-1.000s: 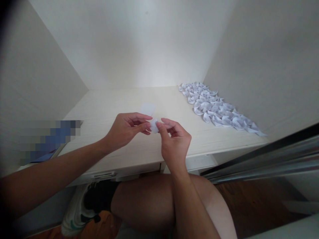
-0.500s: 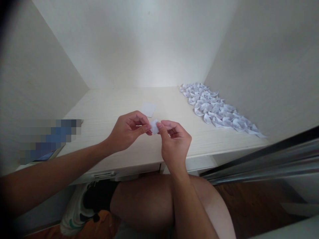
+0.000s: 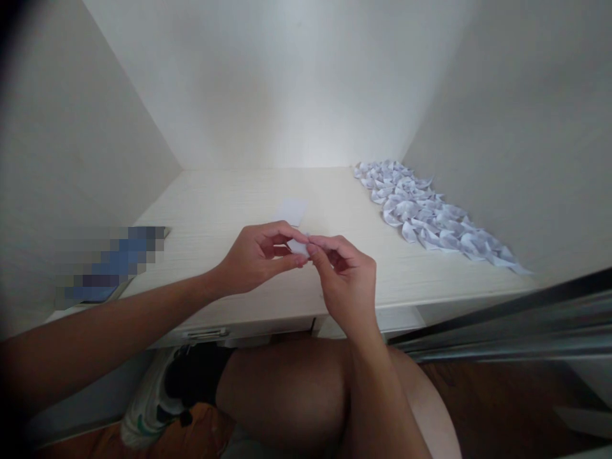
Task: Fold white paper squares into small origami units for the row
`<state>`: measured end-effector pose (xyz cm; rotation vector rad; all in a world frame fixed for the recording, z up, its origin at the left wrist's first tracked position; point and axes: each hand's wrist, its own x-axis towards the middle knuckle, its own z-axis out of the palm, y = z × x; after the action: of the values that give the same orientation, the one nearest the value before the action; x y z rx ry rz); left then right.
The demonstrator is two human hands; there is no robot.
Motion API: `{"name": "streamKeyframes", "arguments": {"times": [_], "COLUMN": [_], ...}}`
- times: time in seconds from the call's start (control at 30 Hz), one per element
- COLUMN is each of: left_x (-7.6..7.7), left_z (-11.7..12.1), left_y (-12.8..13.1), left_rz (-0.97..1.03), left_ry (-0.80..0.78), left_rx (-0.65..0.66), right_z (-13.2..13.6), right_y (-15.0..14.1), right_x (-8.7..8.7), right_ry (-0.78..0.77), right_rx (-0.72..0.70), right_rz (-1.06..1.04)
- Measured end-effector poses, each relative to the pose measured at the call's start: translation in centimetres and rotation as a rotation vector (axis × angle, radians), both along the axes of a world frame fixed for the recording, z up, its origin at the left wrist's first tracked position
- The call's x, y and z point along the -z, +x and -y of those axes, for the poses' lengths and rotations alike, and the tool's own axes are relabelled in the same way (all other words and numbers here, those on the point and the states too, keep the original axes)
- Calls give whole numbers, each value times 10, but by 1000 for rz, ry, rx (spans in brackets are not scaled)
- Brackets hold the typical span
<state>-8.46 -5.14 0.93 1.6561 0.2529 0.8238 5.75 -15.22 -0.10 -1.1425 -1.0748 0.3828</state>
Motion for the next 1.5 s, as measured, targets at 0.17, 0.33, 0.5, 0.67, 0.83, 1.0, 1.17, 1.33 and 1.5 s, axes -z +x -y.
{"name": "streamKeyframes", "arguments": {"times": [0.17, 0.33, 0.5, 0.67, 0.83, 1.0, 1.17, 1.33, 1.5], "left_x": [3, 6, 8, 8, 4, 3, 2, 1, 1], "left_z": [-2, -2, -5, -11, -11, -5, -1, 1, 0], "left_y": [0, 0, -3, -3, -4, -4, -1, 0, 0], "left_rz": [2, -12, 54, 121, 72, 6, -21, -34, -39], "left_ry": [30, 82, 439, 826, 807, 601, 266, 80, 57], "left_rx": [-24, -79, -152, -287, -279, -276, -177, -126, -143], "right_z": [3, 5, 5, 6, 4, 2, 3, 4, 4], "right_y": [7, 11, 11, 8, 6, 6, 6, 5, 4], "right_x": [1, 2, 1, 0, 2, 4, 0, -2, 0], "right_ry": [-14, -33, -43, -49, -49, -15, -10, -13, -32], "right_rx": [-80, -107, -66, -47, -33, 41, 93, 139, 162], "right_rz": [24, 85, 145, 155, 137, 245, 367, 424, 468]}}
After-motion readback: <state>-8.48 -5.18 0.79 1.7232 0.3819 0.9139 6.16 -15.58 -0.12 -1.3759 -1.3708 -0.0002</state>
